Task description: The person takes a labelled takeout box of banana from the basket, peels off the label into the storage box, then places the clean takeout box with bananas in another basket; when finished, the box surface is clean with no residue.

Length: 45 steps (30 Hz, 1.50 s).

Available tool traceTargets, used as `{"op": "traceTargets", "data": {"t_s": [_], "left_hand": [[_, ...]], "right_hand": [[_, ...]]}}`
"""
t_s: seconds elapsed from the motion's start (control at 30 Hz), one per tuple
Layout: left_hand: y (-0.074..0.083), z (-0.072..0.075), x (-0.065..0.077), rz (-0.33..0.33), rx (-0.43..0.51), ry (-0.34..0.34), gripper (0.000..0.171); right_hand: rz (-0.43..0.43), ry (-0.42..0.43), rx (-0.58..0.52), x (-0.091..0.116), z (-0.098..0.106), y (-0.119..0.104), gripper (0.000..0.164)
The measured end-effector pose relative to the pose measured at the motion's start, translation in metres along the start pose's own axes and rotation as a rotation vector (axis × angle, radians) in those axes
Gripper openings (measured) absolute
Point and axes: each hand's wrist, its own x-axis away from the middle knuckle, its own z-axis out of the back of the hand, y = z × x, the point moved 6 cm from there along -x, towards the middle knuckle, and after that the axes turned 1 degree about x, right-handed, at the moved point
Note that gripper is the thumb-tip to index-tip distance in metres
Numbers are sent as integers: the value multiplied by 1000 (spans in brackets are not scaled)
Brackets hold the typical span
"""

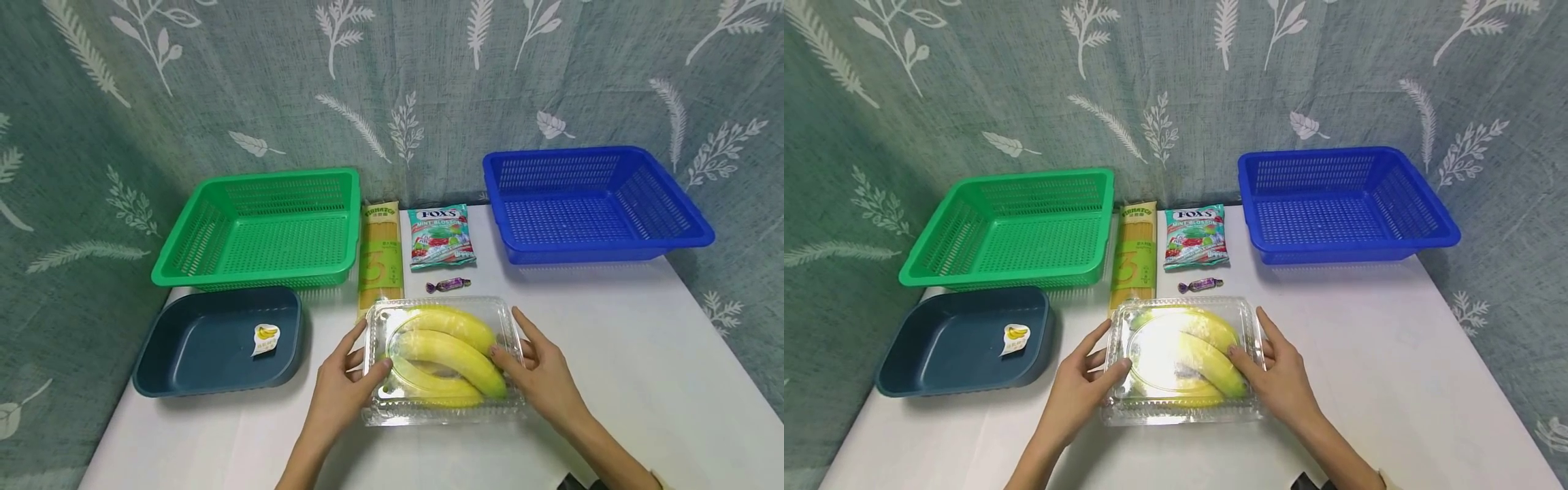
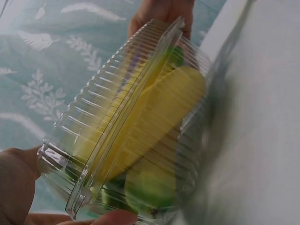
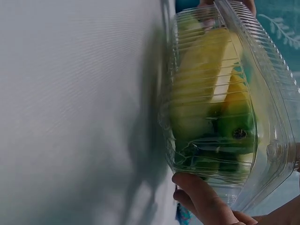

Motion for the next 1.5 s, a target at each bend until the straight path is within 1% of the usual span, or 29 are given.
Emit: {"op": "traceTargets", "data": {"t_s": [0.07, 0.17, 0.33, 0.43, 0.63, 0.83, 0.97, 1.13, 1.23, 1.27, 1.37, 1.5], "left_hand": [[3, 2, 1, -3, 21, 6, 77], [9, 6, 1, -22, 25, 12, 76], [28, 13, -2, -82, -25, 26, 74], [41, 18, -4, -114, -70, 43, 74], [64, 28, -9, -152, -112, 57, 73], [79, 38, -12, -160, -174, 62, 73], [87, 45, -13, -173, -186, 56, 74], [100, 53, -14, -206, -246, 60, 72], [108, 61, -15, -223, -277, 62, 70], [110, 64, -16, -222, -279, 60, 69], [116, 73, -17, -223, -284, 56, 69], [123, 84, -19, -221, -254, 49, 68]], "right_hand": [[20, 2, 7, 0, -1, -4, 82], [45, 4, 22, -1, -2, -11, 80], [100, 17, 67, -6, -2, -28, 77], [123, 29, 99, -9, -1, -39, 76], [168, 30, 129, -17, 0, -59, 75], [217, 16, 119, -23, 0, -76, 74], [242, 0, 102, -26, -2, -86, 74], [244, -13, 92, -31, -7, -96, 75], [243, -10, 123, -35, -11, -101, 76], [241, -9, 136, -36, -13, -103, 76], [237, -18, 127, -40, -19, -108, 77], [256, -51, 46, -48, -28, -116, 78]]}}
